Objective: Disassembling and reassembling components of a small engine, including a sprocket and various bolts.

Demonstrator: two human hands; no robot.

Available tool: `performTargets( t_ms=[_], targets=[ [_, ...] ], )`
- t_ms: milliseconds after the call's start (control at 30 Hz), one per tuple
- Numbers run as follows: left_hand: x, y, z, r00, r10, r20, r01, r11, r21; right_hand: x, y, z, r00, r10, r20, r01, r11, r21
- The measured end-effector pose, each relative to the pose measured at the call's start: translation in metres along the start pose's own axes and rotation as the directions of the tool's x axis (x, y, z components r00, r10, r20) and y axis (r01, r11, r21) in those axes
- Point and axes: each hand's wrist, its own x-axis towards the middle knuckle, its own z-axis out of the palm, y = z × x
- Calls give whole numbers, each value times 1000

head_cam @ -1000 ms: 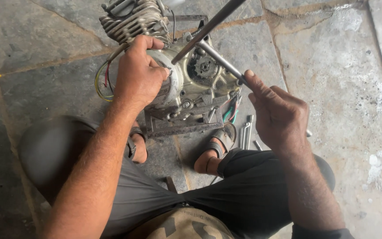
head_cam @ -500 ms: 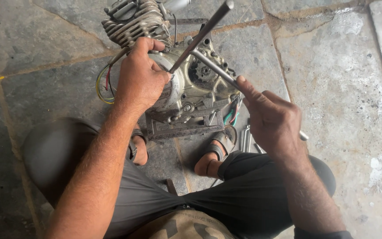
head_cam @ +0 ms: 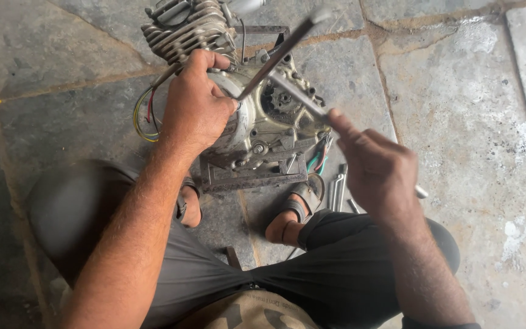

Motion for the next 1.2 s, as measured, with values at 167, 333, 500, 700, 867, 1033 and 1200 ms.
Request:
performTargets(
  t_ms=[167, 333, 500, 700, 867, 1033, 1200],
  targets=[
    [0, 1, -1, 1000, -22, 19, 23, 1000, -16, 4, -9, -10, 997, -53, 48, 52, 998, 18],
    [-5, 2, -5, 994, -95, 50, 102, 984, -148, 3, -10, -9, 998, -43, 51, 41, 998, 38],
    [-7, 2, -4, 987, -141, 77, 153, 970, -188, 1, -6, -7, 998, -54, 37, 53, 998, 35],
    [-4, -14, 10, 994, 96, -47, -98, 994, -56, -7, 11, -9, 997, -67, -40, 67, 998, 6],
    [-2, -14, 11, 992, 108, -58, -111, 993, -46, -5, 5, -9, 995, -92, -28, 92, 996, 19],
    [-2, -16, 12, 992, 92, -81, -97, 993, -63, -12, 15, -4, 991, -112, -75, 116, 992, 48],
    [-2, -12, 10, 996, 75, -54, -78, 995, -62, -8, 3, -4, 990, -116, -76, 119, 992, 48]
  ],
)
